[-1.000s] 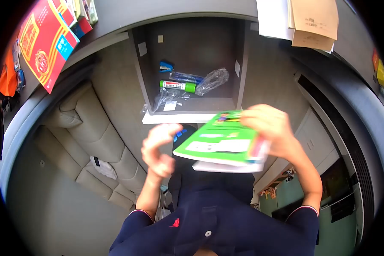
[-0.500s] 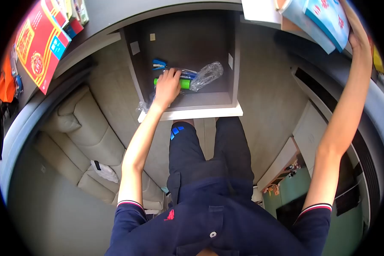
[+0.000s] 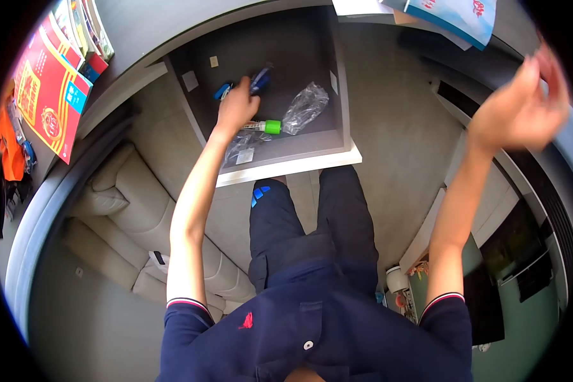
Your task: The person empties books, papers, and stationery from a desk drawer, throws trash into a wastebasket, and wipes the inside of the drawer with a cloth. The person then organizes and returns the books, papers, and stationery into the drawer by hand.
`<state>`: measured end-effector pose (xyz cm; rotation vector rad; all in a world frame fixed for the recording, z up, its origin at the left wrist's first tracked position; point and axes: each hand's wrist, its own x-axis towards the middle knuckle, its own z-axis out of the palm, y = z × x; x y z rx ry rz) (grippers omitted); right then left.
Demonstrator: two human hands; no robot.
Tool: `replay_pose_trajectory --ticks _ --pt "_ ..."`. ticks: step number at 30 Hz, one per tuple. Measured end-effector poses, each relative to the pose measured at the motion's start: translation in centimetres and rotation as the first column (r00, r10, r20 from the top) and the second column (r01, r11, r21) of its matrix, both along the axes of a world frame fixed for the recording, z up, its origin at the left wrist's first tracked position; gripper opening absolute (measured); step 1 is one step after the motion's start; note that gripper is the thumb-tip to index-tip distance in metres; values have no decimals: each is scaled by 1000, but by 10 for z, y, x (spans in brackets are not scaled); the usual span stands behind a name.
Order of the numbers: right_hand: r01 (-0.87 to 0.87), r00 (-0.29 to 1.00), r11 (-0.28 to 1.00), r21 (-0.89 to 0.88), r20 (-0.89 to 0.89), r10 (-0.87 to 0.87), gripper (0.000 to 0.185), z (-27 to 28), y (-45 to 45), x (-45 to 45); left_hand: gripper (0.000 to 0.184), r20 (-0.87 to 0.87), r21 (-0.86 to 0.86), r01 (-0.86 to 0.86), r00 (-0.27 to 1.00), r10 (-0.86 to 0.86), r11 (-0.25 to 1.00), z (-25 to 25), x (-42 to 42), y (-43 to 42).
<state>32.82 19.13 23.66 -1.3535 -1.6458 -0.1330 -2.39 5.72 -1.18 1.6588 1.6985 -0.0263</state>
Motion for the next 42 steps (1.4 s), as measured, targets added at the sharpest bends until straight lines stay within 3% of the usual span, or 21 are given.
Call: replay_pose_trajectory --ticks 1,4,6,8,12,14,15,16,17,18,20,22,24,25,26,32,34,37,40,41,42 --pt "-136 990 991 1 40 136 38 -4 -32 -22 36 13 -39 -167 986 168 985 11 -7 2" --pt "-555 779 690 -465 -2 627 41 -63 -114 -88 36 56 -182 -134 988 147 974 51 -29 -12" --pt "-477 653 440 -761 28 757 46 -150 -155 -116 41 -132 -243 174 969 -210 954 60 -41 -46" --pt "-384 562 569 -727 305 769 47 -222 -179 -125 45 -260 -302 343 868 -423 890 52 -53 -86" --pt "-418 507 473 -776 233 830 47 -264 -179 -132 24 -269 -331 471 783 -560 818 15 -72 -132" --pt "-149 519 161 -976 61 852 46 -263 -176 -137 24 -230 -190 346 894 -384 919 48 -64 -126" --pt "-147 519 170 -975 70 852 46 -257 -173 -138 24 -156 -50 194 967 -200 980 66 -59 -121" --pt "-243 795 -17 -970 -209 569 41 -242 -174 -137 24 -150 -42 197 968 -201 980 77 -56 -118" --pt "-403 895 -139 -905 -421 149 37 -225 -175 -136 24 89 -203 -95 989 115 975 88 -55 -116" --pt "-588 794 -165 -792 -525 -307 33 -208 -174 -137 25 260 -407 -321 857 446 855 102 -54 -111" --pt "-802 539 -97 -590 -644 -543 46 -161 -184 -144 23 396 -450 -465 662 637 762 136 -35 -107" --pt "-845 402 -57 -533 -560 -725 47 -69 -180 -170 20 521 -306 -413 681 514 857 174 -2 -100" --pt "-938 54 203 -281 -695 -717 46 -61 -215 -173 25 531 -74 -281 801 276 957 199 34 -100" --pt "-905 156 236 -353 -793 -589 42 -41 -217 -164 30 455 -36 -181 873 178 983 218 43 -99" --pt "-853 131 325 -409 -770 -624 35 -26 -221 -151 32 509 -180 -194 820 260 964 238 53 -94" --pt "-730 -157 511 -454 -616 -772 14 21 -233 -60 30 707 -85 -133 691 154 987 293 138 -76" --pt "-646 -30 463 -607 -586 -810 15 15 -255 -14 28 724 -86 -170 666 179 982 303 181 -55" --pt "-571 330 269 -775 -517 -790 32 30 -303 60 37 730 -472 -265 417 541 841 272 258 -9" --pt "-304 901 110 -946 -323 -290 66 71 -344 148 35 803 -503 -220 238 546 836 285 353 77" --pt "-264 956 -55 -963 -254 -145 79 100 -337 180 30 887 -405 -199 153 436 892 290 392 111" --pt "-218 973 -45 -975 -214 -91 90 105 -344 204 24 918 -305 -238 183 351 922 311 433 143"
